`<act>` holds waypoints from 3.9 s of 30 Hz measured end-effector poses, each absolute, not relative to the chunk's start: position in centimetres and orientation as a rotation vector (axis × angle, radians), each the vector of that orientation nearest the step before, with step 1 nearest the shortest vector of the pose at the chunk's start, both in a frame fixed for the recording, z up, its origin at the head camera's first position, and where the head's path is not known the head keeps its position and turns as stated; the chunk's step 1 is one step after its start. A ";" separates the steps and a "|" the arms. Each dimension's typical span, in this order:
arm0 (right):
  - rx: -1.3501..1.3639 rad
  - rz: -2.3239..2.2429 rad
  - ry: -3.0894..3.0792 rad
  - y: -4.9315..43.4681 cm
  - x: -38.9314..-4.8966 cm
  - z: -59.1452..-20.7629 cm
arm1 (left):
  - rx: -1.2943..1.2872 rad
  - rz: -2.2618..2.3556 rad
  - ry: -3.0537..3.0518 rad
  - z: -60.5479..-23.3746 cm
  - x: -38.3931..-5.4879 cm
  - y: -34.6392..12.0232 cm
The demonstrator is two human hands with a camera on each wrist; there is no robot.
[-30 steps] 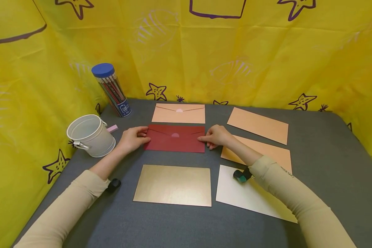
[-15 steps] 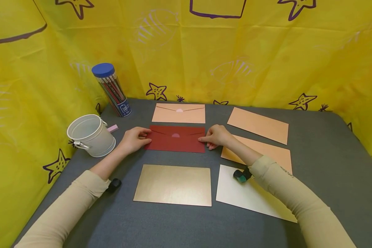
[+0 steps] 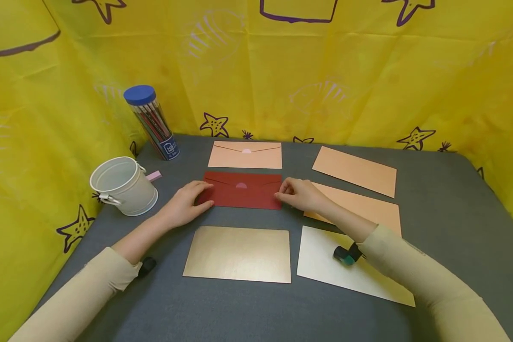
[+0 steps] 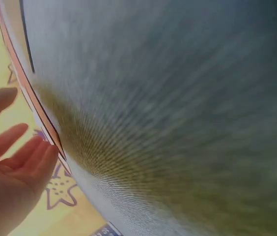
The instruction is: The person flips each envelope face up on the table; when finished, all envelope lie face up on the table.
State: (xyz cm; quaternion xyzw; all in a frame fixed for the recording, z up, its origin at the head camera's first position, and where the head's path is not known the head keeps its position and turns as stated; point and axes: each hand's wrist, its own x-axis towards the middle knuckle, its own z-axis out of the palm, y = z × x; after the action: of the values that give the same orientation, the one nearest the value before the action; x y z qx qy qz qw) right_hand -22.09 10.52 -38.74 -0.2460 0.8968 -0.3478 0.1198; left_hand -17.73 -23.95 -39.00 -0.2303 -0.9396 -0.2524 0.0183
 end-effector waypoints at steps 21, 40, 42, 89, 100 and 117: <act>-1.318 -0.661 2.498 12.8 -13.4 -38.8 | -1.306 -0.588 -3.034 -39.0 -11.1 -24.0; -1.442 -0.424 2.419 13.9 -11.3 -39.6 | -1.433 -0.538 -3.023 -39.2 -10.5 -25.1; -1.449 -0.419 2.425 13.9 -11.3 -39.6 | -1.436 -0.540 -3.021 -39.2 -10.5 -25.1; -1.550 -1.178 2.247 14.9 -14.5 -38.6 | -1.335 -1.210 -2.472 -37.3 -11.7 -26.5; -1.472 -1.539 2.403 14.0 -15.4 -38.5 | -1.062 -1.293 -2.330 -37.4 -12.6 -26.1; -0.703 -1.627 2.159 12.3 -16.2 -38.6 | -0.470 -1.313 -2.815 -35.3 -12.8 -24.6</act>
State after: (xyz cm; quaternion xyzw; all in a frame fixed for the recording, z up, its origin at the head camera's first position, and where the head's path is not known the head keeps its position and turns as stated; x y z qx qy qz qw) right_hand -16.24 12.29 -38.59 -0.2478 0.7612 -0.5737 0.1733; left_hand -12.79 -24.61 -35.31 -0.1495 -0.8961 -0.4180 0.0000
